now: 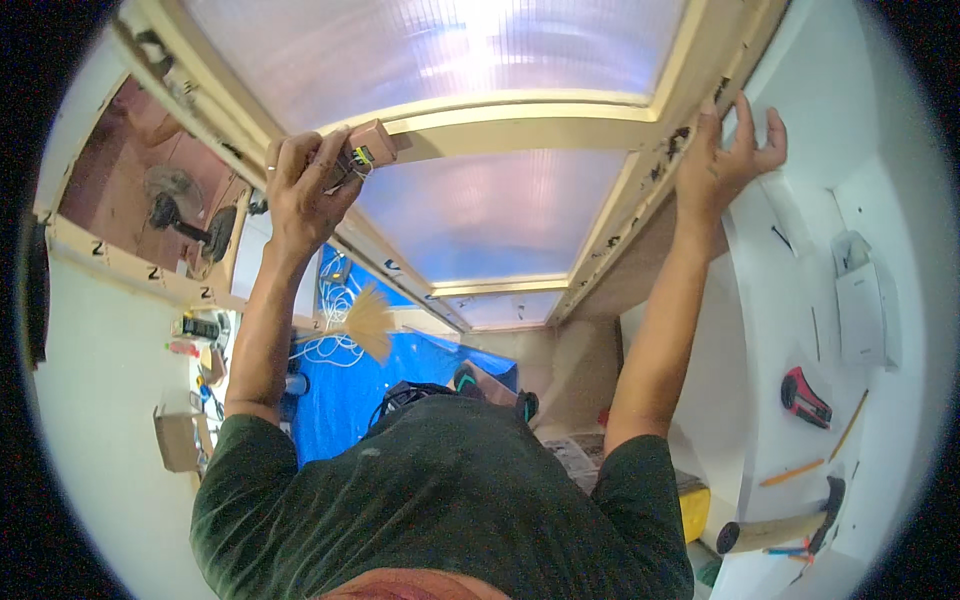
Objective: The person positions a door lock component against a wooden frame, marks points with a pencil, and hammers a nail into the frame. The person then adjusts a strike plate on the door and secures it with screws.
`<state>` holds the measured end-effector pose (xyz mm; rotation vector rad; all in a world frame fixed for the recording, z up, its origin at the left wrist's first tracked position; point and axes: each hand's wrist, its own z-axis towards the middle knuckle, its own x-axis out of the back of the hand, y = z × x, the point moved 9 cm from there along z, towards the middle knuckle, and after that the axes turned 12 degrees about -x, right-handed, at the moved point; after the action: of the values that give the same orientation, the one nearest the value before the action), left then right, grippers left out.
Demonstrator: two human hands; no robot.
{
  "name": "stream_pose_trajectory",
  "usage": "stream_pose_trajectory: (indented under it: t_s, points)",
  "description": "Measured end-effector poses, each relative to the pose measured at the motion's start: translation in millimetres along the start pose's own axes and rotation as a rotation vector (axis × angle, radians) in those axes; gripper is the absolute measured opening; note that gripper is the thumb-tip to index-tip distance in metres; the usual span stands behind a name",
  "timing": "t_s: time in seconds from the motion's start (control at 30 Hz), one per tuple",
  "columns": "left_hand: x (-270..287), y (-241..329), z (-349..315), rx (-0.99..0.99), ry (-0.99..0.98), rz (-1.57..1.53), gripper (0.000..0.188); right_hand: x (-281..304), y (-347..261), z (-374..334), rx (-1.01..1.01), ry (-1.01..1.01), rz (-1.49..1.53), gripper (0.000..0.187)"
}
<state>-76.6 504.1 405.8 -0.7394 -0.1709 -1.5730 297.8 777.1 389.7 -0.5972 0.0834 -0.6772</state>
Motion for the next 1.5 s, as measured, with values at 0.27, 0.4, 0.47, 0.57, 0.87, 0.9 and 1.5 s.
stream_pose_trajectory:
  t_s: [0.27, 0.4, 0.47, 0.57, 0.87, 0.9, 1.5]
  points:
    - [-29, 39, 42, -0.053, -0.003, -0.024, 0.068, 3, -3, -1, -0.042, -0.008, 0.068, 0.04]
    - [-46, 61, 63, -0.097, 0.051, -0.062, 0.064, 6, -3, -1, -0.044, 0.02, 0.147, 0.04]
    - [-55, 71, 72, -0.106, 0.026, -0.06, 0.062, 3, -1, 0, -0.034, 0.032, 0.138, 0.039]
    - [-67, 90, 91, -0.152, 0.033, -0.06, 0.053, 4, -1, -2, -0.065, 0.039, 0.213, 0.037]
    - [-109, 142, 131, -0.151, -0.013, -0.076, 0.04, 8, -3, -4, -0.046, 0.021, 0.149, 0.039]
    - [-111, 147, 134, -0.176, 0.003, -0.069, 0.039, 6, -5, -2, -0.056, 0.015, 0.167, 0.039]
    - [-152, 183, -111, 0.056, -0.51, -1.081, 0.051, 2, -57, -49, -0.059, -0.057, 0.185, 0.021]
